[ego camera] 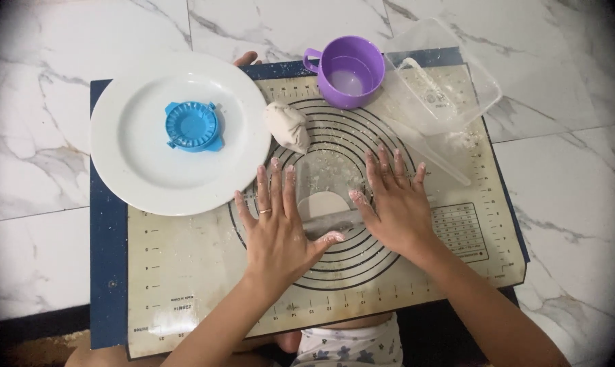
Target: Kneading a small piece of dough by hand, rolling it out into a thin circle using a metal rolling pin, and then using a blue plastic mold to shape the dough.
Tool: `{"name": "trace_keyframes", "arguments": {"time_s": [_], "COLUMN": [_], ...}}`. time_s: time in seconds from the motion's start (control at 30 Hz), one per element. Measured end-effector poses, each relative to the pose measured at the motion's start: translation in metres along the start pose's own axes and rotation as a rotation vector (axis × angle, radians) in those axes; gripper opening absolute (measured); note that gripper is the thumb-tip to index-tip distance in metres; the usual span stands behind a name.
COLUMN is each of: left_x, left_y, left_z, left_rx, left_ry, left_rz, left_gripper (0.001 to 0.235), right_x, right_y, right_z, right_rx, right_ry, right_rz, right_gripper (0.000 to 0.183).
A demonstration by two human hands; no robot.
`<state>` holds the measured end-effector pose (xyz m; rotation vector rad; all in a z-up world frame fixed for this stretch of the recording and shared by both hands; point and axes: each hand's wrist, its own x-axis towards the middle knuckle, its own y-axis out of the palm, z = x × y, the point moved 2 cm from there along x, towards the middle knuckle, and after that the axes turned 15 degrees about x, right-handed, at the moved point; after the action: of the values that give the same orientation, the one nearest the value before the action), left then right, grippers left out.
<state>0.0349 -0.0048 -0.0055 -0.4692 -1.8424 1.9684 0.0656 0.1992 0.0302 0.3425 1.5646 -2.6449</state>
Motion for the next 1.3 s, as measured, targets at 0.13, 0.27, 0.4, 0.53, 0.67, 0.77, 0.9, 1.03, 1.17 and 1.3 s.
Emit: {"name": "trace_keyframes", "arguments": {"time_s": [0.13,0.27,0.4,0.53,0.67,0.77,0.9,1.03,1.17,1.3], "left_x": [0.019,0.048,0.06,0.051,0.035,0.019,0.002,0.013,0.036,0.054], "left_y": [-0.005,-0.013,-0.016,-0.015,-0.015,-0.012,-0.018,-0.012,-0.01,-0.016], "left_z": [0.008,0.019,0.021,0.019,0.014,0.01,0.005,0.008,0.017,0.023], "left_rx": [-0.048,-0.135,-0.121,-0.116,-0.129,-0.15,-0.153,-0.145,-0.113,-0.184], "left_ry": [0.001,-0.057,-0.135,-0.121,-0.077,-0.031,0.012,0.013,-0.042,-0.101], "left_rz": [0.008,-0.009,-0.024,0.01,0.086,0.101,0.144,0.161,0.055,-0.012], "left_gripper": [0.121,0.113,0.106,0.107,0.106,0.107,0.107,0.108,0.106,0.104], "right_x": [0.018,0.047,0.058,0.049,0.029,0.011,-0.004,0.007,0.03,0.05], "right_y": [-0.002,-0.011,-0.016,-0.013,-0.01,-0.007,0.001,0.002,-0.009,-0.012], "right_z": [-0.003,0.001,0.007,0.005,0.007,0.007,0.004,-0.001,0.005,0.003], "right_rx": [0.005,0.066,0.095,0.047,0.041,0.009,-0.026,-0.024,0.043,0.104], "right_ry": [0.009,-0.006,-0.043,-0.039,-0.015,-0.03,-0.003,0.003,-0.021,-0.025], "right_rz": [0.005,-0.074,-0.141,-0.13,-0.073,-0.062,-0.044,-0.028,-0.056,-0.095], "right_gripper": [0.079,0.082,0.08,0.081,0.083,0.079,0.076,0.077,0.077,0.079]}}
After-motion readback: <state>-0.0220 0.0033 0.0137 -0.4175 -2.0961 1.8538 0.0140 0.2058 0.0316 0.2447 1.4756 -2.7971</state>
